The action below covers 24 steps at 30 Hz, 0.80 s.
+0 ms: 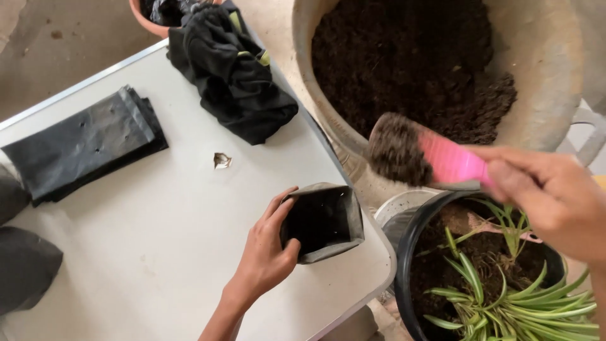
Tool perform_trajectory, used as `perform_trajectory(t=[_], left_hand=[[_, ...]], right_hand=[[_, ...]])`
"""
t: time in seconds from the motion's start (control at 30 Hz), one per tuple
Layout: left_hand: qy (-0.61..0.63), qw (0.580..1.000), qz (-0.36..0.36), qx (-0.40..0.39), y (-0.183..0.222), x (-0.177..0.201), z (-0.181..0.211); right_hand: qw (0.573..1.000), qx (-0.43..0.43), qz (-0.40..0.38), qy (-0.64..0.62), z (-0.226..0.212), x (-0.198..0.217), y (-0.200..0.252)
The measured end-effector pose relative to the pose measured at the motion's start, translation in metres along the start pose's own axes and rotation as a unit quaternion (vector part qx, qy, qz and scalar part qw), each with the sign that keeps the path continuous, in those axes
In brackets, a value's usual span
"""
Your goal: Unfolding a black plastic polybag and filling it with soil using a small hand trowel for planting.
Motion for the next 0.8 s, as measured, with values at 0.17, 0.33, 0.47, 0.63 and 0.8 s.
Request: perform_trajectory(t=[0.17,0.33,0.47,0.63,0.8], left_hand=[[-0.017,1.0,-0.001,0.008,0.009,-0.003,0.0],[-0.009,1.0,0.01,0.019,0.019,-0.004,-0.005],[-0.003,0.999,0.031,0.017,0.024,-0.006,-0.013],[-0.001,0.996,0.078,-0.036,0.028,-0.004,-0.019],[0.027,0.993,0.097,-0.057,0.031,0.0,-0.02]], right_hand=[[0.991,-0.09,-0.072,-0.062,-0.017,-0.048,0.022],[0.992,0.028,-0.071,0.103,-0.036,-0.099,0.018],[0.959,0.126,-0.048,0.249,-0.039,-0.142,0.025],[0.837,0.327,0.184,0.397,-0.088,-0.141,0.06],[0.82,0.347,0.176,0.419,-0.09,-0.144,0.069]])
Point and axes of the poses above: each hand's wrist, its own y-axis away from the middle knuckle, its own x-axis out of the back of the hand, z = x × y, the point moved 6 cm from there along -y, towards the middle knuckle, and after that the axes turned 5 degrees about -z, right-handed, at the moved point
